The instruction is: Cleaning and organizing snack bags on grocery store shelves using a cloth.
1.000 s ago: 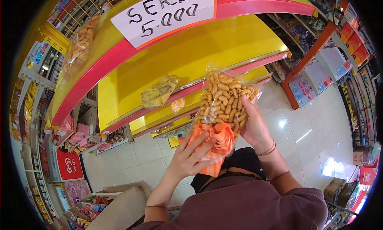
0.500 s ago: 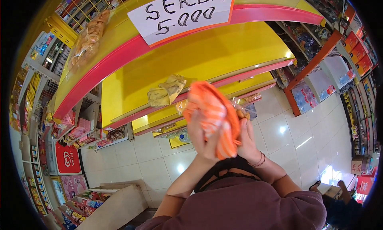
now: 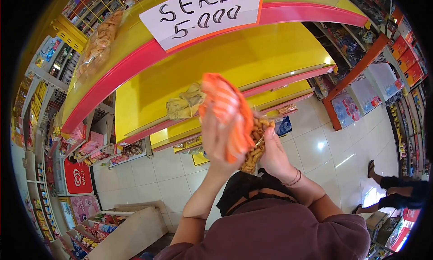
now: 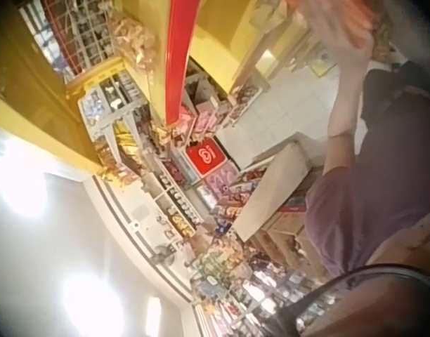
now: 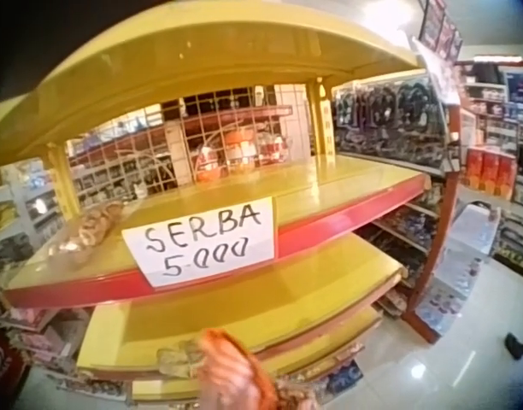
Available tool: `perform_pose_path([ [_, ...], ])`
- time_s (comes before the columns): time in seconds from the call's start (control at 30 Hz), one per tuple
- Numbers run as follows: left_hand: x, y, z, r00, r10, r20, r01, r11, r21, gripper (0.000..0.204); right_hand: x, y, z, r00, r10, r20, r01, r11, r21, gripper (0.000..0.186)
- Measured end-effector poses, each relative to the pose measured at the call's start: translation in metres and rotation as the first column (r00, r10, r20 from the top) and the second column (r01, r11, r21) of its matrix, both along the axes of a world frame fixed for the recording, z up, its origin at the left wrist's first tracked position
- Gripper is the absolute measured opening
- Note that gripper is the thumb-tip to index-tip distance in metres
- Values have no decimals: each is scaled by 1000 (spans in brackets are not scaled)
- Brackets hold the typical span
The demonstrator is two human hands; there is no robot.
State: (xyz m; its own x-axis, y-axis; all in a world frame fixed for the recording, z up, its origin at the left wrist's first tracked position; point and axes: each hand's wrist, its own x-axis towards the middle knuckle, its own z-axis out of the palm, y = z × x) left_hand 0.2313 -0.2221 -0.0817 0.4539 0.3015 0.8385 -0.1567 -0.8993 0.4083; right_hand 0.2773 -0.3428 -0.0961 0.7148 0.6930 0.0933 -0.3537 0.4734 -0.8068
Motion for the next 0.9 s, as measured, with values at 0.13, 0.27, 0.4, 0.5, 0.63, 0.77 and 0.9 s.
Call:
perform_pose_path([
  [0.13,-29,-22,-10,962,-183,-201,222,956,192,25,23,-11,19,962,18,-272,-29,999,-38,58],
  [0.27,-56,-8,-53,929,-315,-197,370,831,415,18,36,-6,43,976,-47,-211,74,989,125,61],
  [0.4,-75,21,-99,903,-353,-243,421,839,345,16,48,-20,52,980,-32,-197,67,983,171,58],
  [0.5,-88,24,-76,954,-281,-106,291,951,101,20,46,-24,55,977,-173,-125,187,975,116,53],
  [0.63,-91,23,-36,988,-154,-8,154,981,121,34,44,-31,42,937,-319,-144,321,947,-7,40],
  [0.77,-75,15,-2,974,-68,217,98,987,-126,26,53,-35,48,927,-353,-130,371,913,171,37],
  [0.9,-47,9,23,911,-393,125,412,877,-247,32,38,-34,39,958,-280,61,279,960,23,29],
])
